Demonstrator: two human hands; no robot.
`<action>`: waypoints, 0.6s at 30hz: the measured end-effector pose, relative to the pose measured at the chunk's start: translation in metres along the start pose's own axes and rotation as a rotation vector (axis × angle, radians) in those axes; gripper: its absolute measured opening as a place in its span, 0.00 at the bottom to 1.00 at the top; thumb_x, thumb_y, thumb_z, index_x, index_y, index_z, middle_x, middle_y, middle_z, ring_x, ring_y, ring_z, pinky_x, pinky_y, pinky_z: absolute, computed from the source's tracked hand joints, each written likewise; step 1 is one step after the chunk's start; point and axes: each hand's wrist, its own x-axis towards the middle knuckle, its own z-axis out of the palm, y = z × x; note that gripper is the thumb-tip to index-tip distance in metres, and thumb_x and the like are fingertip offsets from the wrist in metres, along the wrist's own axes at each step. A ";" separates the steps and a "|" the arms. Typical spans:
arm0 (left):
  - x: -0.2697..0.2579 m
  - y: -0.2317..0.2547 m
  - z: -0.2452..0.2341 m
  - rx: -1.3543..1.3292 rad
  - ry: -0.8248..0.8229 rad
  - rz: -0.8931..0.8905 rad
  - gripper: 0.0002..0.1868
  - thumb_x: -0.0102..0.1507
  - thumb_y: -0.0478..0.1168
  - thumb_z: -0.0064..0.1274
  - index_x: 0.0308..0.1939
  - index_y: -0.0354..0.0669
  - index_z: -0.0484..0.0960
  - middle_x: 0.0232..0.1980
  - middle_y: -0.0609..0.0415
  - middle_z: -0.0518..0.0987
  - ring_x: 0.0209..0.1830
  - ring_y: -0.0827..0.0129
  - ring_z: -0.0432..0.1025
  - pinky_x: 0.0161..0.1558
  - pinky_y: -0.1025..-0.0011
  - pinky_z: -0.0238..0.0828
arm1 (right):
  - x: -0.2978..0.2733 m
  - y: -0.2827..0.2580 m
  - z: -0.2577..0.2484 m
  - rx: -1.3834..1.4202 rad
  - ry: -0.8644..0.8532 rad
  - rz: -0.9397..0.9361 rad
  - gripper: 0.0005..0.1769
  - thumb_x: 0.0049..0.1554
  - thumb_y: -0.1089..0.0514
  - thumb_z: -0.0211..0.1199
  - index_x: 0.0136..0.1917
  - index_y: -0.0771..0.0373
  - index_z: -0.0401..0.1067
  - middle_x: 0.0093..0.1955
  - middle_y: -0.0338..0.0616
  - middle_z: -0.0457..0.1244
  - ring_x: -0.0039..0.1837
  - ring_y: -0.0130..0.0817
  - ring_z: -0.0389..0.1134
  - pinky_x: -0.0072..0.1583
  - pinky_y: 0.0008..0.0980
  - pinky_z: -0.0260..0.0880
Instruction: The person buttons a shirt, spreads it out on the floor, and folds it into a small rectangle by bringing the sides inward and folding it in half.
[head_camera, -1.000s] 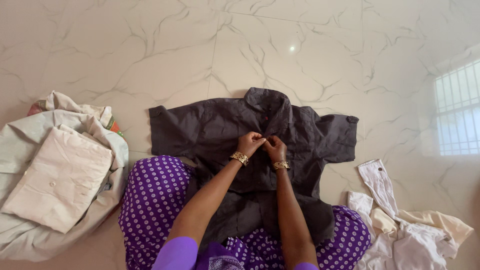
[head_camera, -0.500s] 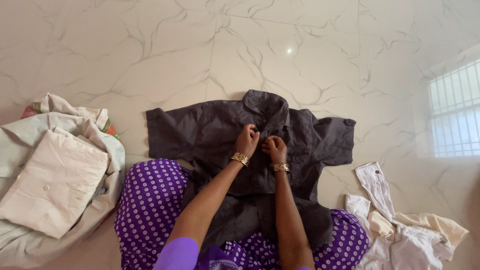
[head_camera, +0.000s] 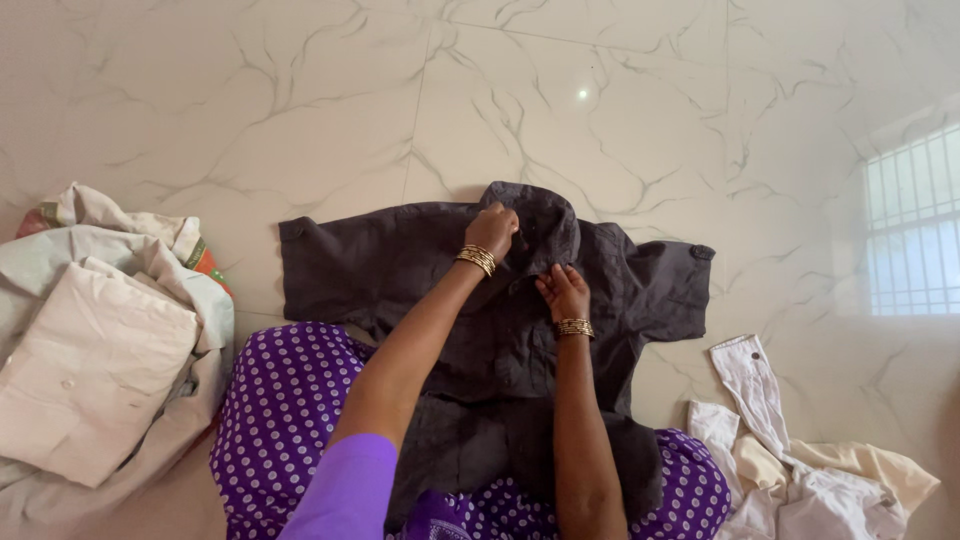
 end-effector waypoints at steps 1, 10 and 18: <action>0.000 -0.001 -0.008 -0.158 0.061 0.004 0.04 0.65 0.39 0.54 0.36 0.46 0.82 0.42 0.50 0.80 0.44 0.52 0.77 0.43 0.56 0.75 | -0.003 0.000 0.000 0.004 0.003 0.004 0.04 0.62 0.62 0.64 0.46 0.60 0.70 0.41 0.38 0.67 0.45 0.34 0.73 0.50 0.39 0.79; -0.048 0.030 -0.119 -0.460 0.077 0.122 0.07 0.65 0.43 0.55 0.41 0.45 0.82 0.38 0.53 0.85 0.36 0.61 0.79 0.40 0.63 0.76 | -0.070 -0.033 0.058 0.078 -0.198 -0.116 0.05 0.63 0.64 0.61 0.48 0.56 0.69 0.42 0.37 0.68 0.46 0.35 0.73 0.53 0.42 0.78; -0.118 0.071 -0.175 -0.522 0.014 0.159 0.10 0.64 0.47 0.57 0.40 0.47 0.84 0.38 0.57 0.86 0.35 0.70 0.80 0.38 0.69 0.78 | -0.140 -0.052 0.065 0.091 -0.497 -0.216 0.02 0.68 0.64 0.61 0.54 0.59 0.72 0.43 0.40 0.69 0.47 0.33 0.74 0.53 0.39 0.77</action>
